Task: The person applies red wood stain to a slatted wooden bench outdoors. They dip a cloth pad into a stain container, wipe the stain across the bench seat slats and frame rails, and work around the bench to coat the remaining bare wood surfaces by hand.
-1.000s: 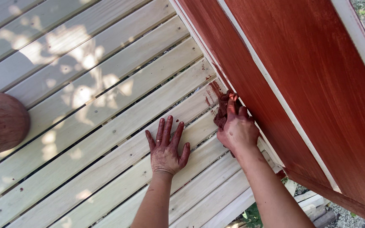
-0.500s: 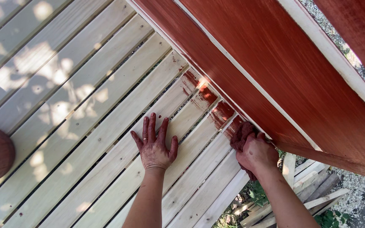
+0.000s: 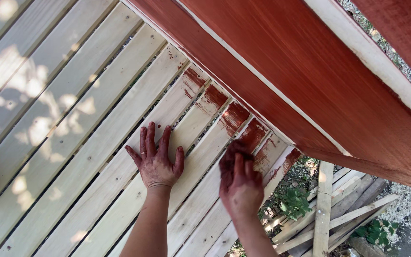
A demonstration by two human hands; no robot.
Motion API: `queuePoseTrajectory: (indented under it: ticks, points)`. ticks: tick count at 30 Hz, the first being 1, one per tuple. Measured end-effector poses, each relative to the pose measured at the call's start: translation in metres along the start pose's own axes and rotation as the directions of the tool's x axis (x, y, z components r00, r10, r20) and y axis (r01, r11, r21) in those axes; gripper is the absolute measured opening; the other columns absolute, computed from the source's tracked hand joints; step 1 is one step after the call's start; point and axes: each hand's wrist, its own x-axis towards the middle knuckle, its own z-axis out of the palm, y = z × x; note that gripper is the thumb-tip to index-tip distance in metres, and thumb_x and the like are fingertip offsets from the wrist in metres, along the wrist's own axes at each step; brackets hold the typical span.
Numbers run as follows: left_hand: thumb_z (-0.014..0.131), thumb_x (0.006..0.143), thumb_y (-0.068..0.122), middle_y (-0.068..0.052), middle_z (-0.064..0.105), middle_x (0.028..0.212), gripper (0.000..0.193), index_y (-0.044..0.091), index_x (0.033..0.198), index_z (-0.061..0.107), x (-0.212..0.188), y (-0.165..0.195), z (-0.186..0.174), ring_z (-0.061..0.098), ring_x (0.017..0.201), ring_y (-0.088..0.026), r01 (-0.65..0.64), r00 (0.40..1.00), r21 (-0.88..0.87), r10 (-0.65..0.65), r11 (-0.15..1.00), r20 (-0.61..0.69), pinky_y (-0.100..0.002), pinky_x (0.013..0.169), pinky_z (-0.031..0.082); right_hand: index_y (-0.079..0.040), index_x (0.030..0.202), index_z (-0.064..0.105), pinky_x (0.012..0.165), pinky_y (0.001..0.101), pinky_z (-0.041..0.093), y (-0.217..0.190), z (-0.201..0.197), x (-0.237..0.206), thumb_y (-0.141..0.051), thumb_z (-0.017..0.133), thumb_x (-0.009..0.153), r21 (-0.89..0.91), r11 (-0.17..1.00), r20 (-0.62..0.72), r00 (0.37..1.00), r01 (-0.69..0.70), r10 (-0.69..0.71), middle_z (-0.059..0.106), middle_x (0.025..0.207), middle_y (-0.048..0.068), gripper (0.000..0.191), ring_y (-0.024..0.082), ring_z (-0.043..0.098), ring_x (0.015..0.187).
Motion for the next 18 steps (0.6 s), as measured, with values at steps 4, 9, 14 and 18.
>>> queuePoseTrajectory:
  ticks: [4, 9, 14, 18]
  points:
    - [0.054, 0.09, 0.051, -0.006, 0.031, 0.165, 0.065, 0.03, 0.151, 0.049, 0.0, 0.001, -0.002, 0.017, 0.157, -0.028, 0.012, 1.0, 0.01, -0.012, 1.0, 0.014, -0.069, 0.12, -0.005, -0.022, 0.149, 0.039, 0.094, 0.0445, 0.059, -0.016, 0.01, -0.041, -0.033, 0.087, 0.068, 0.17, 0.969, 0.054, 0.98, 0.18, -0.191, 0.054, 0.139, 0.01, 0.095, 0.036, 0.061, 0.109]
    - [0.054, 0.089, 0.051, -0.006, 0.031, 0.165, 0.065, 0.029, 0.15, 0.05, 0.003, 0.001, -0.005, 0.017, 0.157, -0.029, 0.002, 1.0, 0.027, -0.003, 1.0, 0.015, -0.07, 0.119, -0.006, -0.019, 0.139, 0.056, 0.093, 0.0512, 0.057, 0.02, -0.003, 0.045, -0.03, 0.096, 0.058, 0.102, 0.969, -0.444, 0.882, 0.223, -0.156, 0.061, 0.134, 0.014, 0.092, 0.04, 0.06, 0.115]
    - [0.055, 0.09, 0.052, -0.009, 0.031, 0.166, 0.065, 0.025, 0.149, 0.051, 0.003, 0.0, -0.004, 0.018, 0.156, -0.031, -0.042, 0.999, -0.012, 0.042, 0.999, -0.034, -0.072, 0.117, -0.006, -0.017, 0.135, 0.064, 0.095, 0.0517, 0.053, 0.044, -0.005, 0.108, -0.028, 0.091, 0.065, 0.021, 0.956, -0.567, 0.791, 0.294, -0.23, 0.067, 0.126, 0.014, 0.076, 0.04, 0.062, 0.109]
    - [0.057, 0.089, 0.046, -0.01, 0.031, 0.165, 0.063, 0.025, 0.148, 0.053, 0.004, -0.001, -0.006, 0.019, 0.157, -0.033, -0.087, 0.994, -0.1, 0.08, 0.991, -0.078, -0.071, 0.118, -0.005, -0.017, 0.13, 0.067, 0.102, 0.0492, 0.05, 0.039, 0.001, 0.098, -0.031, 0.086, 0.083, 0.2, 0.913, -0.629, 0.761, 0.356, -0.159, 0.067, 0.124, 0.008, 0.052, 0.033, 0.064, 0.112]
